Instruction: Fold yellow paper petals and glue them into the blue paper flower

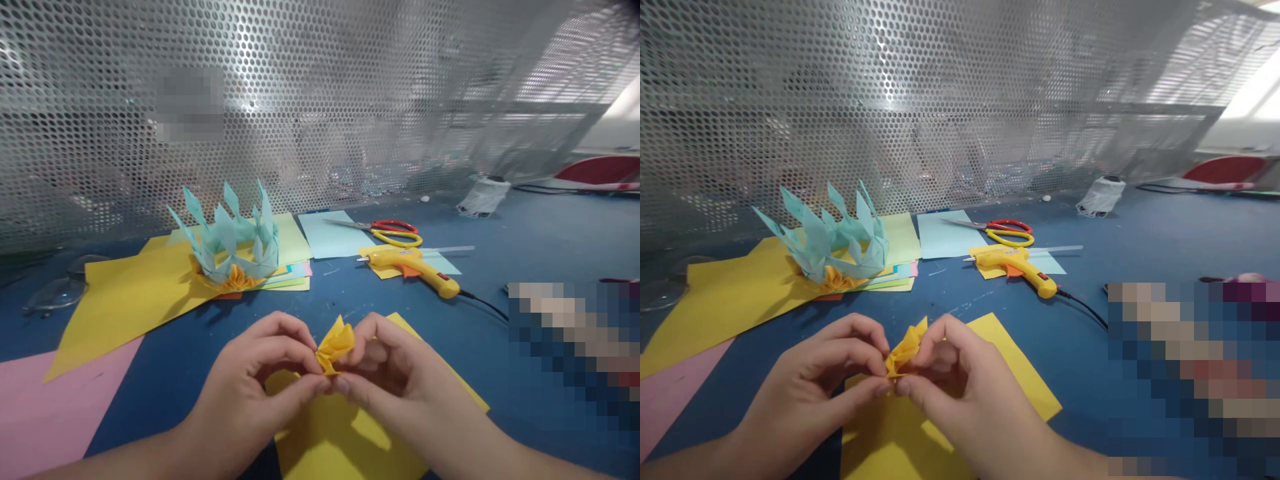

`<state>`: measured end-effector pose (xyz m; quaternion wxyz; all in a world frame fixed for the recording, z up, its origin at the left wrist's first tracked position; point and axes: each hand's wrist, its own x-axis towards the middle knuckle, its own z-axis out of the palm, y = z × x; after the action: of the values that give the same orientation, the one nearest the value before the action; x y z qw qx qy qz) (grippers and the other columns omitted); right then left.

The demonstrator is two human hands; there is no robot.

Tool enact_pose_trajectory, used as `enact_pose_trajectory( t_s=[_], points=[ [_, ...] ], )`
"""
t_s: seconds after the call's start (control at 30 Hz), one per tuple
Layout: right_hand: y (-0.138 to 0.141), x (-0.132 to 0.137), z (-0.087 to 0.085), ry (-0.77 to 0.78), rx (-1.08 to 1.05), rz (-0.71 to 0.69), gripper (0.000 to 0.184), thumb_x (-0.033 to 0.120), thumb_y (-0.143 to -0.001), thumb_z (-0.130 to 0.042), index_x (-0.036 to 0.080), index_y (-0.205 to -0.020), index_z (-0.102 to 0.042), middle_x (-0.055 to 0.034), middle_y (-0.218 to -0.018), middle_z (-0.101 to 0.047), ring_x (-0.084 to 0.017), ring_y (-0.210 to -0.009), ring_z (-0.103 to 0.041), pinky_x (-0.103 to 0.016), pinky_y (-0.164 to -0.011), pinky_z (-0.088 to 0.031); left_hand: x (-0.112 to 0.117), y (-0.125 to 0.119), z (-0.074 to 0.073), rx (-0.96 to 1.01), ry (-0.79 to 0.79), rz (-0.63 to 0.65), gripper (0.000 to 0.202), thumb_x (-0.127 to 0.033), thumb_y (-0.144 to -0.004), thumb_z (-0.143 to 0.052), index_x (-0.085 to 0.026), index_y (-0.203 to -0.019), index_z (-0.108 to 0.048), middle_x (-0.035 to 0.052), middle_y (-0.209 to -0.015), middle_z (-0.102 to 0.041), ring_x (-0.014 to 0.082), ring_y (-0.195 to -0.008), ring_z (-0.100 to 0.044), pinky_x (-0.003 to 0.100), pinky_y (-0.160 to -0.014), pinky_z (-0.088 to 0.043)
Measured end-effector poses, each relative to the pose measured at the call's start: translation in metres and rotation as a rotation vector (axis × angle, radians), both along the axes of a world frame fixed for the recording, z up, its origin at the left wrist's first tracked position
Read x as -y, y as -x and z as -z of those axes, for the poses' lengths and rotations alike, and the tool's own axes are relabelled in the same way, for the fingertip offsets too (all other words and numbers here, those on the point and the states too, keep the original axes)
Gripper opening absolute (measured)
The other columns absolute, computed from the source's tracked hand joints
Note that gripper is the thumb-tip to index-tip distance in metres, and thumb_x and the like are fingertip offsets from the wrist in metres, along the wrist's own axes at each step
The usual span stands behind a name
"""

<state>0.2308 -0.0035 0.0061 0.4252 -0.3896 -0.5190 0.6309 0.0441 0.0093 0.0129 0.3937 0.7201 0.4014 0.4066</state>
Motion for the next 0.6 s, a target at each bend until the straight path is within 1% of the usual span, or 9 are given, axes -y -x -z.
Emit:
enact_pose_trajectory(
  t_s=[0.07,0.13,0.2,0.27,0.3,0.33,0.43,0.53,0.6],
  points=[
    [-0.002,0.001,0.001,-0.056,0.042,0.036,0.030,0.029,-0.077,-0.074,0.023,-0.078,-0.045,0.0027,-0.080,-0.061,-0.012,-0.073,-0.063,-0.024,-0.065,-0.051,0.001,0.000,0.000,-0.008,-0.005,0.018,0.014,-0.012,-0.077,-0.067,-0.022,-0.069,-0.067,-0.0018,-0.085,-0.059,0.0104,-0.077,-0.063,0.016,-0.071,-0.051],
    [-0.004,0.002,0.001,-0.088,0.074,0.067,0.032,0.029,-0.076,-0.075,0.025,-0.085,-0.044,0.0033,-0.081,-0.058,-0.014,-0.076,-0.063,-0.027,-0.068,-0.052,0.002,-0.001,-0.001,0.003,-0.011,0.036,0.015,-0.010,-0.078,-0.064,-0.022,-0.070,-0.066,-0.0023,-0.086,-0.058,0.0095,-0.077,-0.062,0.014,-0.070,-0.050],
    [-0.007,0.001,0.000,-0.060,0.078,0.066,0.039,0.031,-0.075,-0.076,0.028,-0.098,-0.044,0.0037,-0.081,-0.059,-0.015,-0.079,-0.063,-0.028,-0.071,-0.052,0.004,-0.002,-0.001,0.024,-0.013,0.056,0.017,-0.008,-0.078,-0.062,-0.023,-0.070,-0.065,-0.0031,-0.086,-0.058,0.0083,-0.076,-0.061,0.012,-0.067,-0.049],
    [-0.008,0.000,-0.001,-0.024,0.048,0.018,0.044,0.033,-0.076,-0.075,0.029,-0.108,-0.045,0.0033,-0.083,-0.061,-0.014,-0.079,-0.064,-0.027,-0.071,-0.052,0.006,-0.002,-0.002,0.053,0.015,0.069,0.019,-0.006,-0.077,-0.062,-0.023,-0.070,-0.065,-0.0037,-0.086,-0.058,0.0073,-0.075,-0.060,0.011,-0.065,-0.049],
    [-0.008,0.000,-0.001,-0.029,0.037,-0.001,0.042,0.033,-0.077,-0.075,0.029,-0.109,-0.049,0.0029,-0.083,-0.062,-0.014,-0.079,-0.064,-0.026,-0.071,-0.052,0.007,-0.003,-0.002,0.076,0.041,0.079,0.020,-0.005,-0.077,-0.062,-0.023,-0.070,-0.066,-0.0039,-0.086,-0.058,0.0070,-0.074,-0.060,0.011,-0.065,-0.049],
    [-0.009,-0.001,-0.002,-0.051,0.038,-0.005,0.036,0.033,-0.076,-0.075,0.028,-0.104,-0.054,0.0026,-0.083,-0.062,-0.013,-0.078,-0.063,-0.026,-0.071,-0.052,0.007,-0.003,-0.002,0.098,0.064,0.086,0.020,-0.005,-0.076,-0.063,-0.024,-0.070,-0.067,-0.0041,-0.086,-0.058,0.0068,-0.074,-0.060,0.011,-0.065,-0.049],
    [-0.009,-0.004,-0.003,-0.164,0.105,0.057,0.018,0.026,-0.073,-0.077,0.026,-0.086,-0.065,0.0021,-0.080,-0.063,-0.012,-0.075,-0.063,-0.025,-0.071,-0.052,0.006,-0.003,-0.001,0.122,0.073,0.086,0.022,-0.003,-0.074,-0.065,-0.024,-0.068,-0.069,-0.0046,-0.083,-0.061,0.0072,-0.075,-0.062,0.013,-0.070,-0.049],
    [-0.012,-0.006,-0.004,-0.311,0.181,0.128,0.016,0.019,-0.072,-0.077,0.026,-0.082,-0.067,0.0022,-0.083,-0.066,-0.012,-0.077,-0.063,-0.023,-0.071,-0.053,0.003,-0.002,-0.002,0.135,0.105,0.091,0.018,-0.006,-0.070,-0.070,-0.023,-0.071,-0.069,-0.0034,-0.084,-0.063,0.0095,-0.078,-0.063,0.018,-0.074,-0.048],
    [-0.014,-0.007,-0.005,-0.378,0.198,0.129,0.021,0.014,-0.072,-0.077,0.028,-0.084,-0.069,0.0031,-0.086,-0.069,-0.012,-0.079,-0.065,-0.020,-0.071,-0.053,0.001,-0.001,-0.002,0.159,0.149,0.112,0.015,-0.011,-0.068,-0.076,-0.023,-0.075,-0.070,-0.0024,-0.086,-0.061,0.0111,-0.079,-0.062,0.020,-0.074,-0.048]
  ],
)
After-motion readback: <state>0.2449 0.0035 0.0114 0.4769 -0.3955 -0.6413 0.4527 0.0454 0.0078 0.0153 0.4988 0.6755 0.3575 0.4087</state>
